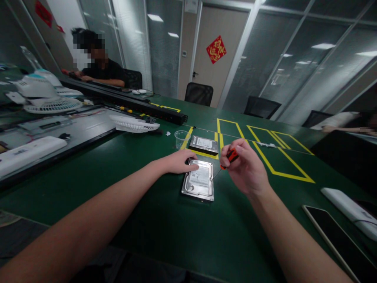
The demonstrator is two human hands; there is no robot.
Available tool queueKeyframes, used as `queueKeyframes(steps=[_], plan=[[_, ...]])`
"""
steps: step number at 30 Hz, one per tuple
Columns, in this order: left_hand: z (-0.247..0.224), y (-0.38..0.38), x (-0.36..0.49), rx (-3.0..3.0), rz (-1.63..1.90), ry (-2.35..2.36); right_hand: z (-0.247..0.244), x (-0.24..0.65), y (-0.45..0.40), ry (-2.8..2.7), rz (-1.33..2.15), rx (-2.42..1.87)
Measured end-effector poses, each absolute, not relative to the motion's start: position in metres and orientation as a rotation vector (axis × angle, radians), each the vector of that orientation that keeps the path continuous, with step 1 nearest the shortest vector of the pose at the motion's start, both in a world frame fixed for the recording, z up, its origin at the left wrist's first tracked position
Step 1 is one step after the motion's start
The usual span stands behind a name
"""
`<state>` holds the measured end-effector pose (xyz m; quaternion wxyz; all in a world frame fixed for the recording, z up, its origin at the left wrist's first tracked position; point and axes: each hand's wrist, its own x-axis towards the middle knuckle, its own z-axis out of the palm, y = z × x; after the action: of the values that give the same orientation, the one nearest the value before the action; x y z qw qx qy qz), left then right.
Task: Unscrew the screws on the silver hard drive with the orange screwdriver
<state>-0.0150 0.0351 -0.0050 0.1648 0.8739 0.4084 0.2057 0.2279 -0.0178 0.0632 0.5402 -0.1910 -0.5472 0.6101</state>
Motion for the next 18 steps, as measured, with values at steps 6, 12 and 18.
queueKeyframes(steps=[6,12,18], plan=[[-0.0039,0.0337,-0.0150,2.496,0.587,1.165,0.0621,0.2276,-0.0147,-1.310,1.414,-0.452],[-0.0021,0.0331,-0.0146,2.490,0.573,1.168,0.0632,0.2296,-0.0142,-1.336,1.398,-0.501],[-0.0015,0.0323,-0.0141,2.489,0.572,1.182,0.0645,0.2284,-0.0179,-1.338,1.400,-0.481]])
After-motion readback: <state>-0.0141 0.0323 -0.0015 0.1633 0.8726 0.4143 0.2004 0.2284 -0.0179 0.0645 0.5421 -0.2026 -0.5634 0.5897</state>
